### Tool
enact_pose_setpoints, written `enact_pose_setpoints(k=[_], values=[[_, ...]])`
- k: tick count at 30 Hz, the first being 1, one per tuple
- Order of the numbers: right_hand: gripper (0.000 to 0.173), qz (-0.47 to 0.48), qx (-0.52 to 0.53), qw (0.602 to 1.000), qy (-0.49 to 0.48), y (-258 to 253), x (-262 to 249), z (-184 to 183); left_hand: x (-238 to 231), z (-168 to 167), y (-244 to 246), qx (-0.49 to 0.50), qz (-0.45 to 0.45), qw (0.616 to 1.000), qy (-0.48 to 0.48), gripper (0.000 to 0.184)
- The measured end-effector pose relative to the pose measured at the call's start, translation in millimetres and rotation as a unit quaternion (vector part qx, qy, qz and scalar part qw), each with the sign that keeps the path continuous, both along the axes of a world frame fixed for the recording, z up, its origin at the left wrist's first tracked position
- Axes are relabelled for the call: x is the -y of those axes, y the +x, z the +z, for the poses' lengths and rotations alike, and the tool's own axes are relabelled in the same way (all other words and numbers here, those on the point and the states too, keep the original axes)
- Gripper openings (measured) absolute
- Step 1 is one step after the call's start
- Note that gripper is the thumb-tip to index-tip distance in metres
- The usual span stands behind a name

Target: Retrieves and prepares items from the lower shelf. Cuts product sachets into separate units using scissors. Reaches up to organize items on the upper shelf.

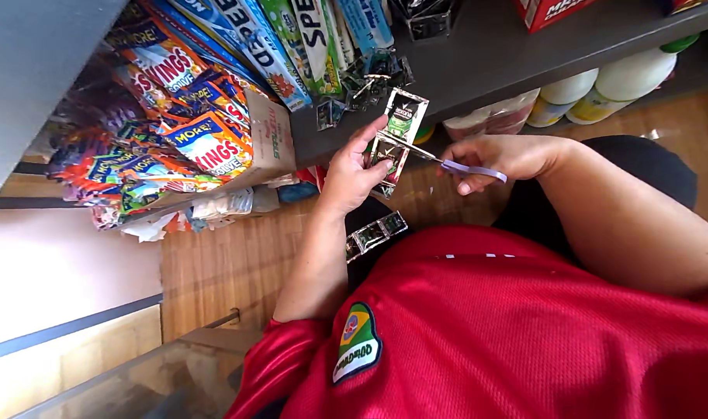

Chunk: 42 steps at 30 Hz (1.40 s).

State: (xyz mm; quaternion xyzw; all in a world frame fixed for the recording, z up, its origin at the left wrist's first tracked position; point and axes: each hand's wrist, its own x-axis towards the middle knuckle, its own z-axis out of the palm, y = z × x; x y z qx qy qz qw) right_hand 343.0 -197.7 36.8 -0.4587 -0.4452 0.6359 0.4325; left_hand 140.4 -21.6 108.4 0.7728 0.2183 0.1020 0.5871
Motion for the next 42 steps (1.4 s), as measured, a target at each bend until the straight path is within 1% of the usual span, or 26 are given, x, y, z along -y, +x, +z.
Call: enact_pose_setpoints(k=[3,10,19,31,42], values=[[0.031,-0.001,0.002,1.000,-0.003,1.2,-0.5,-0.8,-0.4,-0.8,-0.9,0.009,0.000,1.000,-0.011,0.069],[0.032,-0.005,-0.001,1.000,0.003,-0.1,-0.6,-2.8,-2.5,-3.8,-1.7,0.020,-0.012,1.000,0.007,0.068],[0.032,-0.002,-0.006,1.000,0.007,0.8,-1.0,-4.3,-4.5,-4.9,-2.4,0.028,-0.023,0.999,-0.005,0.069],[0.031,0.006,-0.009,1.000,0.006,0.9,-2.1,-5.2,-4.6,-4.9,-2.8,0.031,-0.030,0.999,0.001,0.068],[0.031,0.003,-0.004,1.000,0.009,0.4,-1.9,-4.4,-7.1,-3.1,-3.6,0.017,-0.026,0.999,-0.023,0.070]])
